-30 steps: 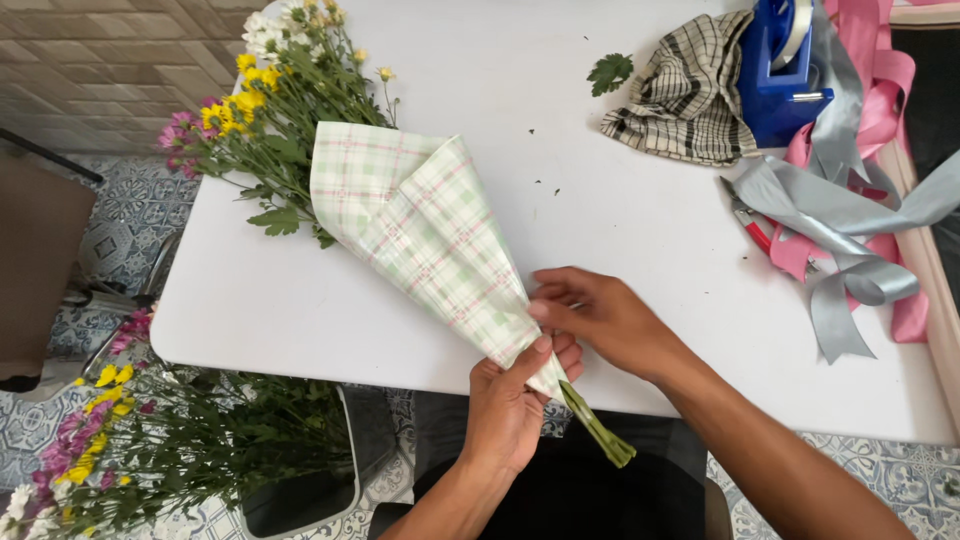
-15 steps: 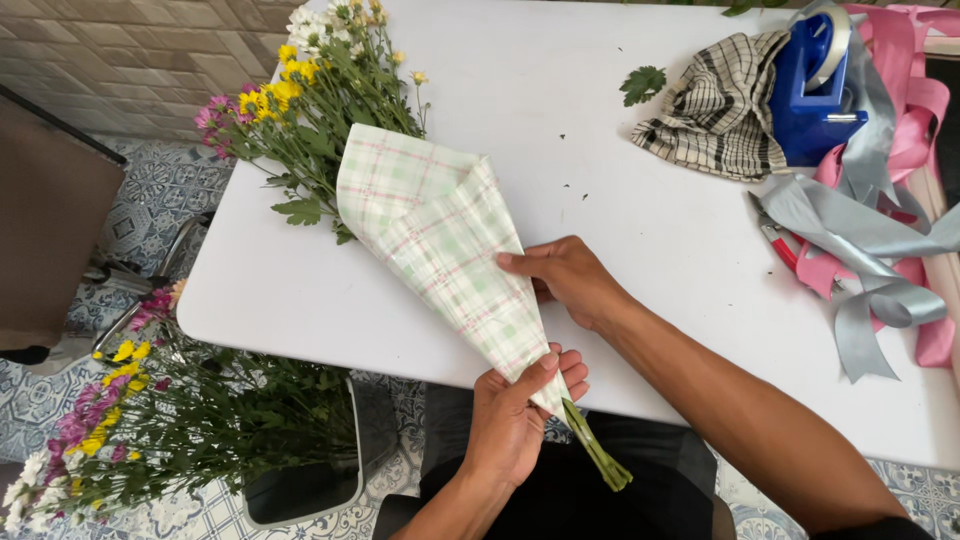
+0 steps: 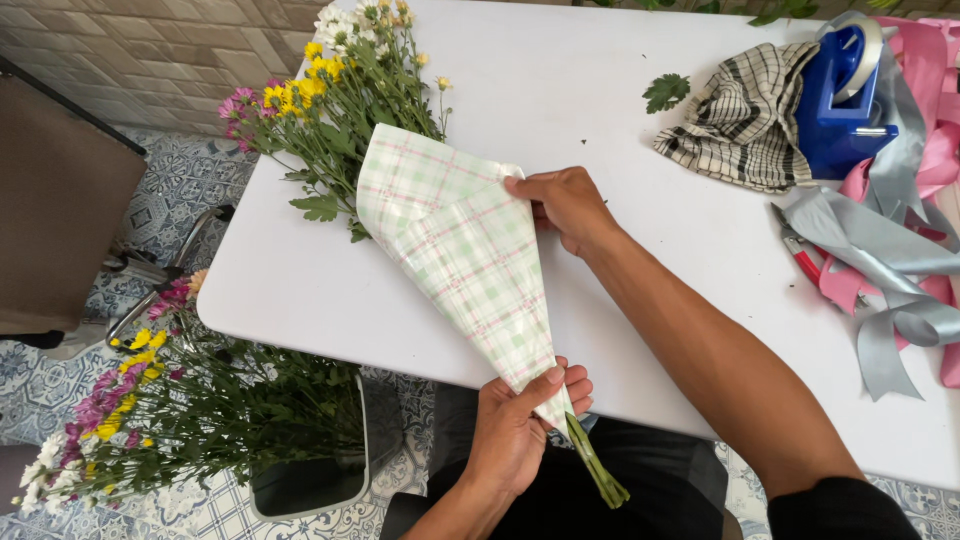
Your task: The person wraps a bunch of flowers in patterned paper, folding the paper around the stems and securing the wrap with tape.
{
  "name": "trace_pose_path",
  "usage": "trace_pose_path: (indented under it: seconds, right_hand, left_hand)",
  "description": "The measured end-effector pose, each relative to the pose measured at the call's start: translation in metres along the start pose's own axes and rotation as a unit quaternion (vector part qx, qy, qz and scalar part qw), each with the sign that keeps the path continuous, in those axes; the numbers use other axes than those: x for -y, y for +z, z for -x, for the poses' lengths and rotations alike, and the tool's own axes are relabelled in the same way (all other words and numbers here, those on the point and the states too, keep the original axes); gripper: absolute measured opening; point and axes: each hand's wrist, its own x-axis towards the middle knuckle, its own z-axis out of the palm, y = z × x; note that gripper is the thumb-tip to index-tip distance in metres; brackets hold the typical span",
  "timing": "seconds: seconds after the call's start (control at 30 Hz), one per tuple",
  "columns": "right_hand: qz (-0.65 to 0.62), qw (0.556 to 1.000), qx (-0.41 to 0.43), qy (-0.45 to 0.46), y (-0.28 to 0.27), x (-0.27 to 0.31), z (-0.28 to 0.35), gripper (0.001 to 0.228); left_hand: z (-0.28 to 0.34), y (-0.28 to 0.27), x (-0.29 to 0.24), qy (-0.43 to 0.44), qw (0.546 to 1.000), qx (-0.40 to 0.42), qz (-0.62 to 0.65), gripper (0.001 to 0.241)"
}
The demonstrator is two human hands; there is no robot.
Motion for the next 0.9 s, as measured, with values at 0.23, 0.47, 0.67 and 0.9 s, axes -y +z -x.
trace_pose_path:
  seconds: [0.23,0.47,0.67,0.9]
  right_hand:
    - [-0.002,1.000,0.003,0.012,0.001,0.000,-0.009,0.026]
    - [0.047,0.999,0.003,-0.014,-0.011,0.000,0.007,0.049]
    - [0.069,0.997,0.006,-0.036,-0.011,-0.012,0.050,0.044]
    - [-0.002,0.999,0.018,-0.046,-0.011,-0.032,0.051,0.048]
  left_hand:
    - [-0.003,-0.005,-0.002,0.004,1.000,0.001,0.001,0.035]
    - [0.001,-0.005,-0.002,-0.005,1.000,-0.005,-0.006,0.035]
    - [0.002,-0.004,-0.005,-0.008,1.000,-0.002,-0.005,0.037]
    - [0.004,-0.009,-0.004,-0.007,1.000,0.018,0.005,0.034]
